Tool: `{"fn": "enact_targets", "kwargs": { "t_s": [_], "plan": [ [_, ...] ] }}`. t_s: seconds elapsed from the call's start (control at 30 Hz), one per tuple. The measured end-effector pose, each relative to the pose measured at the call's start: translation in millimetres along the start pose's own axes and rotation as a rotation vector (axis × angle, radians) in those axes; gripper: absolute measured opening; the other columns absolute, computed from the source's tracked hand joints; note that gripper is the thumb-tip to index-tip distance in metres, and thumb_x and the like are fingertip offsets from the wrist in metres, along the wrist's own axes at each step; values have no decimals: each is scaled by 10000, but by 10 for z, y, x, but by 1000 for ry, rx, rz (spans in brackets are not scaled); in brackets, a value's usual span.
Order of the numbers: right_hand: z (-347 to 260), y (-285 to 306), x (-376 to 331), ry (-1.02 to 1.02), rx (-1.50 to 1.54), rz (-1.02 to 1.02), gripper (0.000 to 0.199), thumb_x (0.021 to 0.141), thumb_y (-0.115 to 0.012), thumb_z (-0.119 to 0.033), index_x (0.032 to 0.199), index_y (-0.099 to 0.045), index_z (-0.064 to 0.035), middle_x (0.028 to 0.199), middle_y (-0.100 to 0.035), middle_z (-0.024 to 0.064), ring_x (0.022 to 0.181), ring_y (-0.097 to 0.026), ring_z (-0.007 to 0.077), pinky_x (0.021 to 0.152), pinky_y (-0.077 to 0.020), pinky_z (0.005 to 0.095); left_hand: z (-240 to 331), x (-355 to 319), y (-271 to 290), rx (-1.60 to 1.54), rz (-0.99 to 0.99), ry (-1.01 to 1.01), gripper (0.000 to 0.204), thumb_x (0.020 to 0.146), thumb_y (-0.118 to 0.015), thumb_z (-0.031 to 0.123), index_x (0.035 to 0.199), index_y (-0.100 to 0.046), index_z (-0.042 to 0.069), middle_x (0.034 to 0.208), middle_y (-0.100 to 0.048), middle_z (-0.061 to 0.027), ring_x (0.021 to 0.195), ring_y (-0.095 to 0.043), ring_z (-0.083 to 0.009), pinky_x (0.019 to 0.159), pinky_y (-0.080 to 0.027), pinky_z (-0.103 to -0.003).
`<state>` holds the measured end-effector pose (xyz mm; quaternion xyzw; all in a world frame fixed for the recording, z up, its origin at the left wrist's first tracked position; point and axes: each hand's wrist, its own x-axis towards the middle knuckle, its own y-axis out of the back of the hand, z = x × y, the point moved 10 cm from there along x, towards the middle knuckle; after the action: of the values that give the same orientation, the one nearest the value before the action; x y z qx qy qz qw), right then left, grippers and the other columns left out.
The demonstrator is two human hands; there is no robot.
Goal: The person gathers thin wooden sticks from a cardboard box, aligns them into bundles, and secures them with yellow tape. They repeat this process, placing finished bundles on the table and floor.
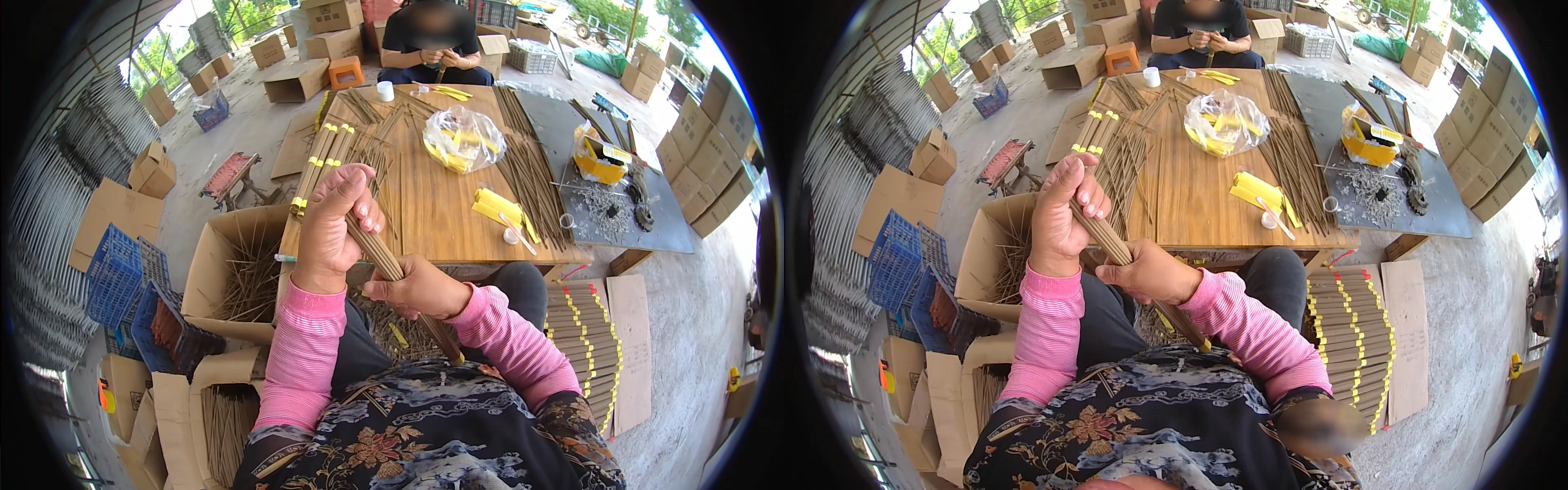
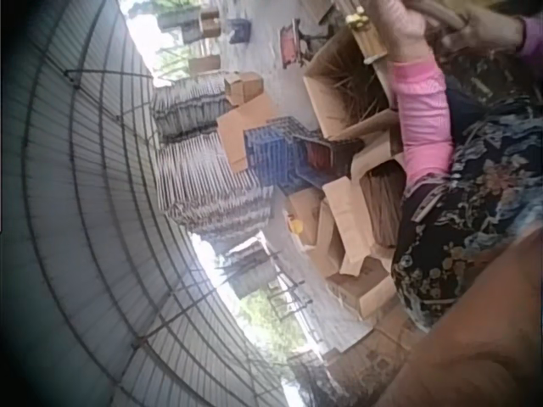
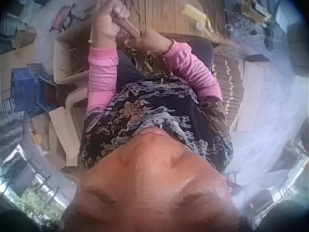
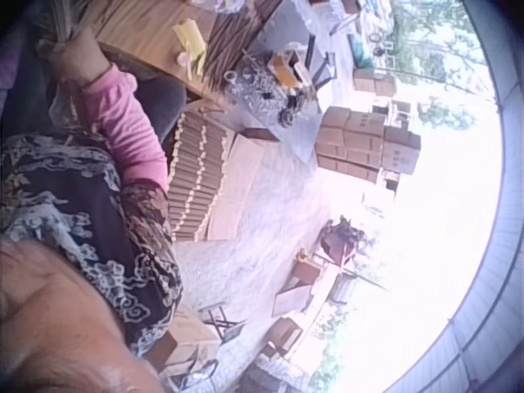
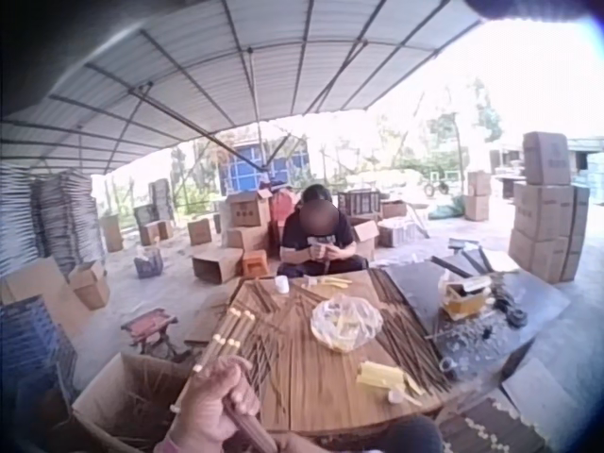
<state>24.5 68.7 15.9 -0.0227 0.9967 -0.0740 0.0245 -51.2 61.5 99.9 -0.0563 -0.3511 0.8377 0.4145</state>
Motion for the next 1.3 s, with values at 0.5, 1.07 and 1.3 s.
{"fn": "enact_targets", "kwargs": {
  "t_s": [0.5,1.07,1.3],
  "plan": [
    [-15,137,76,178,-299,191,216,821,-603,-196,768,-545,5,550,-451,-10,527,-408,66,464,-374,261,122,-30,82,145,149,-135,125,846,-561,178,840,-523,59,484,-361,54,367,-341,-52,364,-316,-206],
    [-246,83,52,345,-211,183,145,791,-570,-79,892,-522,13,704,-566,46,665,-525,88,591,-452,265,30,-114,-200,254,-68,-90,254,863,-542,240,1011,-516,36,539,-449,1,430,-450,-100,431,-405,-232],
    [-375,284,-95,353,-272,376,151,788,-562,-86,893,-548,22,703,-598,104,651,-571,132,585,-463,280,237,-263,-171,343,-86,-370,753,840,-474,501,1313,-218,-25,1084,-530,-166,1003,-523,-215,918,-392,-352]
  ]
}}
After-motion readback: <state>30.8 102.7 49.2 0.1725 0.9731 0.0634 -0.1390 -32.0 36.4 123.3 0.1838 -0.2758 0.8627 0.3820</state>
